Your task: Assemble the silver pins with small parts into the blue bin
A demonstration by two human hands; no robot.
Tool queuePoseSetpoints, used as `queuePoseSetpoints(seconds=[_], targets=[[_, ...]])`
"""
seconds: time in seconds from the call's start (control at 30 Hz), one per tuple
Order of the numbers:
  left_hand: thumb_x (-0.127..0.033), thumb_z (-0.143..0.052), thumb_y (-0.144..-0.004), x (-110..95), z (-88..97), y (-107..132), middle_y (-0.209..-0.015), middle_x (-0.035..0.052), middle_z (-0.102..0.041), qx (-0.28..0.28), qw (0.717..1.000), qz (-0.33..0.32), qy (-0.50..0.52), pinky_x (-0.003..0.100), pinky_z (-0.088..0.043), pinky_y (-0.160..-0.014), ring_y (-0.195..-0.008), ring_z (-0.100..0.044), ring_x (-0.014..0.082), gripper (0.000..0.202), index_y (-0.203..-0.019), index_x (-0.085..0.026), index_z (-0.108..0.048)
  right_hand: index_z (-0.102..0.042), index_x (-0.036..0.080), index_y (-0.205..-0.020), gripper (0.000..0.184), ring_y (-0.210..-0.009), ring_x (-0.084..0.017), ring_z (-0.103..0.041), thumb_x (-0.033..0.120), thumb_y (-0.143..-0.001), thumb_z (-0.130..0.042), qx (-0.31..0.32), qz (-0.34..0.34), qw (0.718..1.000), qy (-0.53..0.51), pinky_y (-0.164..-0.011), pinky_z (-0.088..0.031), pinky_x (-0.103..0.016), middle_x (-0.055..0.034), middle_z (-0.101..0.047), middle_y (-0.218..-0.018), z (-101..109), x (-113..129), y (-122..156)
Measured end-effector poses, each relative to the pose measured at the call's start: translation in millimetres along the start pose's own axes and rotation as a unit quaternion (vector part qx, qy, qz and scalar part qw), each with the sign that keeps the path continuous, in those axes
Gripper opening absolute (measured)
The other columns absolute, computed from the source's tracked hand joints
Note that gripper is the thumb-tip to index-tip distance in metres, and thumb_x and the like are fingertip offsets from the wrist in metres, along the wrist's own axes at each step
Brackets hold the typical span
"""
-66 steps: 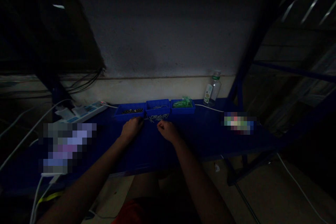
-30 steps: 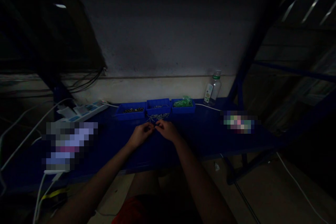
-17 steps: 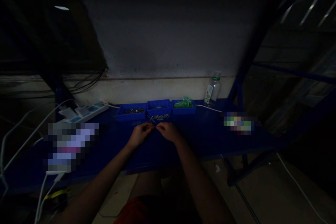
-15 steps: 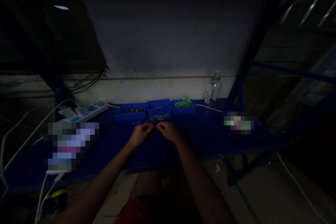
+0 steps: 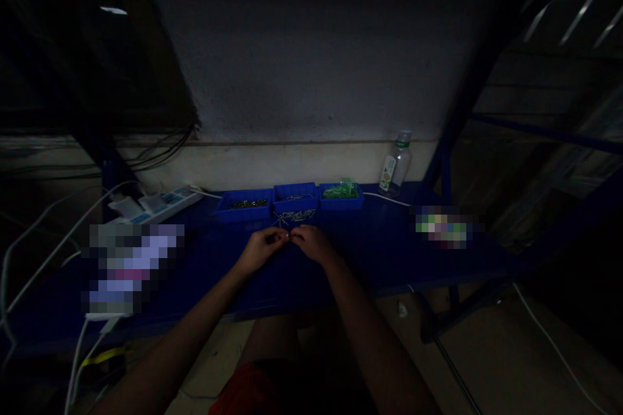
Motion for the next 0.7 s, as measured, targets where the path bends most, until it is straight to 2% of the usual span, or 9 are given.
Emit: queuePoseSetpoints(seconds=[0.1, 0.23, 0.53, 0.7], targets=[[-0.039, -0.051, -0.075, 3.7, -0.2, -1.2, -0.076, 0.0031, -0.064, -0.011, 1.0, 0.003, 0.002, 0.022, -0.043, -0.063, -0.067, -0.055, 0.0131, 0.03, -0.087, -0.014, -0.063, -0.063, 0.02, -0.085, 0.014, -0.074, -0.011, -0.054, 0.023, -0.081, -0.05, -0.003, 0.009, 0.999, -0.033, -0.069, -0.038, -0.021, -0.0006, -0.061, -0.081, -0.7, -0.1, 0.2], [-0.037, -0.05, -0.077, 4.4, -0.4, -1.7, -0.08, 0.0037, -0.064, -0.014, 1.0, -0.012, -0.004, 0.023, -0.043, -0.068, -0.072, -0.057, 0.0136, 0.028, -0.086, -0.015, -0.064, -0.062, 0.018, -0.086, 0.015, -0.072, -0.01, -0.055, 0.026, -0.081, -0.05, -0.007, 0.01, 0.998, -0.069, -0.065, -0.038, -0.02, -0.0001, -0.063, -0.081, -3.5, -2.5, -0.3], [-0.032, -0.05, -0.078, -2.1, 0.6, 1.3, -0.084, 0.0048, -0.063, 0.0, 0.999, -0.04, -0.011, 0.023, -0.043, -0.07, -0.074, -0.056, 0.0132, 0.024, -0.086, -0.016, -0.066, -0.061, 0.018, -0.082, 0.015, -0.067, -0.01, -0.054, 0.028, -0.079, -0.051, 0.002, 0.01, 0.998, -0.058, -0.062, -0.037, -0.019, 0.0013, -0.061, -0.075, -3.8, -3.9, 1.2], [-0.031, -0.05, -0.078, -1.3, 0.6, 0.9, -0.081, 0.0042, -0.062, -0.011, 0.999, -0.051, -0.016, 0.022, -0.042, -0.066, -0.069, -0.054, 0.0119, 0.023, -0.086, -0.015, -0.065, -0.062, 0.017, -0.081, 0.015, -0.066, -0.009, -0.054, 0.029, -0.079, -0.052, 0.004, 0.001, 0.998, -0.067, -0.061, -0.037, -0.018, 0.0015, -0.062, -0.074, -5.8, -5.9, 0.5]])
Point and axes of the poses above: each hand's wrist, its own y-axis away from the middle knuckle, its own z-axis out of the back of the hand, x = y × z, the point moved 1 cm from there along -y, towards the middle knuckle
